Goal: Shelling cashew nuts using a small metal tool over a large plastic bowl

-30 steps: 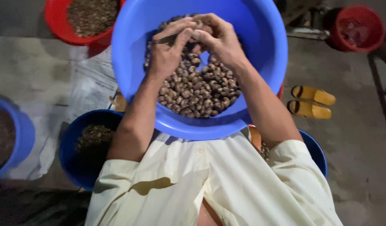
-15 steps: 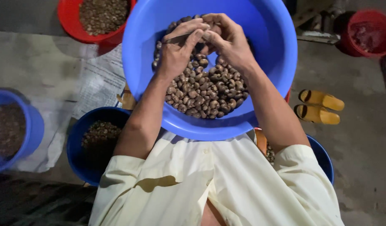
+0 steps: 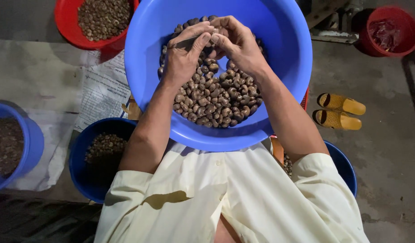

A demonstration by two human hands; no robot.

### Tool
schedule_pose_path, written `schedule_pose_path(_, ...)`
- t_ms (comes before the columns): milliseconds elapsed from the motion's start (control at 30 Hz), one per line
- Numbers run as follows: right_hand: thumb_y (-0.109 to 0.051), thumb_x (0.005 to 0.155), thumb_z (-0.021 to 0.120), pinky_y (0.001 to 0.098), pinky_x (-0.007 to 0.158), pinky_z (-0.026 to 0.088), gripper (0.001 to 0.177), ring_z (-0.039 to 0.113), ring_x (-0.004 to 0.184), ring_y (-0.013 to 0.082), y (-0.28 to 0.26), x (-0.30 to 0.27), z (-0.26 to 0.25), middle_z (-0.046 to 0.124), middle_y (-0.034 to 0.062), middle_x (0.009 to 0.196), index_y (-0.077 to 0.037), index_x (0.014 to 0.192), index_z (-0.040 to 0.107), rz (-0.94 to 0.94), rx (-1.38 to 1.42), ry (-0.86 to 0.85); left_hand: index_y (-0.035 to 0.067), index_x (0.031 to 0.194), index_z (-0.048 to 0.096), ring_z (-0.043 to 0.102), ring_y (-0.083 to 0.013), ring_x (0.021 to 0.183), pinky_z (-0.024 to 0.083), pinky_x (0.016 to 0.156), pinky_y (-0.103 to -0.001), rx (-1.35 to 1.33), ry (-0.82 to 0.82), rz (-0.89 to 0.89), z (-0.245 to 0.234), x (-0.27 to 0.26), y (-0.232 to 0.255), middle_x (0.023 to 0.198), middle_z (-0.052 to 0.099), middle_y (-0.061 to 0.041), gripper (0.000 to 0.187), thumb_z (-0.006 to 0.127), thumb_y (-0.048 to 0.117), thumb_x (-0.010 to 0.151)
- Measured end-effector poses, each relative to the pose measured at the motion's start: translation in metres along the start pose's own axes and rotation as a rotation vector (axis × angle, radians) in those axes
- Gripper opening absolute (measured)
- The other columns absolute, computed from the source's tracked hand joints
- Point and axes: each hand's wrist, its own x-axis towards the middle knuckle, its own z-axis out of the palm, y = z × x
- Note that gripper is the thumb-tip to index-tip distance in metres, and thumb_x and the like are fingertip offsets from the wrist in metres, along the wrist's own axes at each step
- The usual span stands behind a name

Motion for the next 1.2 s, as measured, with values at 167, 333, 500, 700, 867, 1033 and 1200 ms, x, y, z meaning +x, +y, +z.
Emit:
schedule_pose_path(167, -0.022, 0.108, 0.064, 0.0291, 0.073, 0.066, 0.028, 0.075, 0.081, 0.0203, -0.003, 0.000, 0.001, 0.069, 0.0107, 0.102, -0.004, 0.127, 0.054, 0.009, 0.007, 0.015, 0.006, 0.123, 0.071, 0.071, -0.0281, 0.121, 0.061, 0.104, -0.036, -0.008, 0.061, -0.017, 0.000, -0.001, 0.000, 0.125, 0.073, -0.014, 0.024, 0.061, 0.023, 0.109)
schedule_pose_path(333, -0.019, 0.107, 0.067, 0.0258, 0.070, 0.065, 0.025, 0.074, 0.079, 0.0177, 0.000, 0.000, 0.000, 0.062, 0.0033, 0.092, -0.003, 0.123, 0.055, -0.009, -0.042, 0.056, 0.005, 0.122, 0.072, 0.068, -0.0300, 0.125, 0.056, 0.110, -0.039, -0.003, 0.021, -0.026, 0.000, 0.000, 0.000, 0.127, 0.072, -0.016, 0.025, 0.060, 0.023, 0.109)
schedule_pose_path(500, -0.013, 0.108, 0.068, 0.0265, 0.069, 0.062, 0.021, 0.070, 0.077, 0.0159, 0.005, 0.001, 0.000, 0.059, 0.0015, 0.087, -0.003, 0.120, 0.054, -0.057, -0.091, 0.064, 0.007, 0.122, 0.071, 0.071, -0.0291, 0.121, 0.061, 0.106, -0.036, -0.039, 0.062, -0.021, -0.001, -0.001, 0.002, 0.125, 0.073, -0.015, 0.025, 0.060, 0.024, 0.109)
schedule_pose_path(700, -0.014, 0.106, 0.071, 0.0261, 0.072, 0.059, 0.020, 0.061, 0.077, 0.0108, 0.003, -0.001, 0.002, 0.062, 0.0028, 0.088, -0.006, 0.113, 0.054, -0.066, -0.124, 0.075, 0.007, 0.122, 0.072, 0.074, -0.0281, 0.116, 0.064, 0.098, -0.036, 0.074, 0.082, -0.030, -0.001, -0.002, -0.003, 0.122, 0.075, -0.014, 0.026, 0.060, 0.027, 0.109)
schedule_pose_path(867, -0.014, 0.106, 0.072, 0.0255, 0.070, 0.051, 0.021, 0.053, 0.079, 0.0104, 0.011, -0.001, 0.000, 0.056, 0.0033, 0.097, -0.007, 0.112, 0.054, -0.140, -0.299, 0.101, 0.007, 0.122, 0.072, 0.072, -0.0272, 0.117, 0.063, 0.101, -0.036, 0.015, 0.049, -0.045, 0.000, -0.002, -0.002, 0.123, 0.074, -0.013, 0.023, 0.061, 0.022, 0.109)
schedule_pose_path(1033, -0.017, 0.107, 0.074, 0.0256, 0.065, 0.047, 0.022, 0.049, 0.072, 0.0093, 0.004, -0.003, -0.001, 0.060, 0.0022, 0.101, -0.005, 0.117, 0.059, -0.186, -0.471, 0.097, 0.006, 0.122, 0.072, 0.074, -0.0269, 0.113, 0.063, 0.098, -0.036, 0.032, 0.060, -0.040, 0.001, -0.002, -0.004, 0.120, 0.076, -0.013, 0.023, 0.060, 0.021, 0.109)
schedule_pose_path(1200, -0.015, 0.106, 0.070, 0.0281, 0.059, 0.047, 0.022, 0.054, 0.064, 0.0103, -0.016, -0.010, -0.002, 0.062, 0.0029, 0.093, -0.005, 0.120, 0.057, -0.102, -0.513, 0.164, 0.003, 0.121, 0.070, 0.078, -0.0248, 0.102, 0.066, 0.087, -0.032, 0.059, 0.116, -0.045, 0.000, -0.001, 0.006, 0.112, 0.077, -0.014, 0.031, 0.056, 0.029, 0.110)
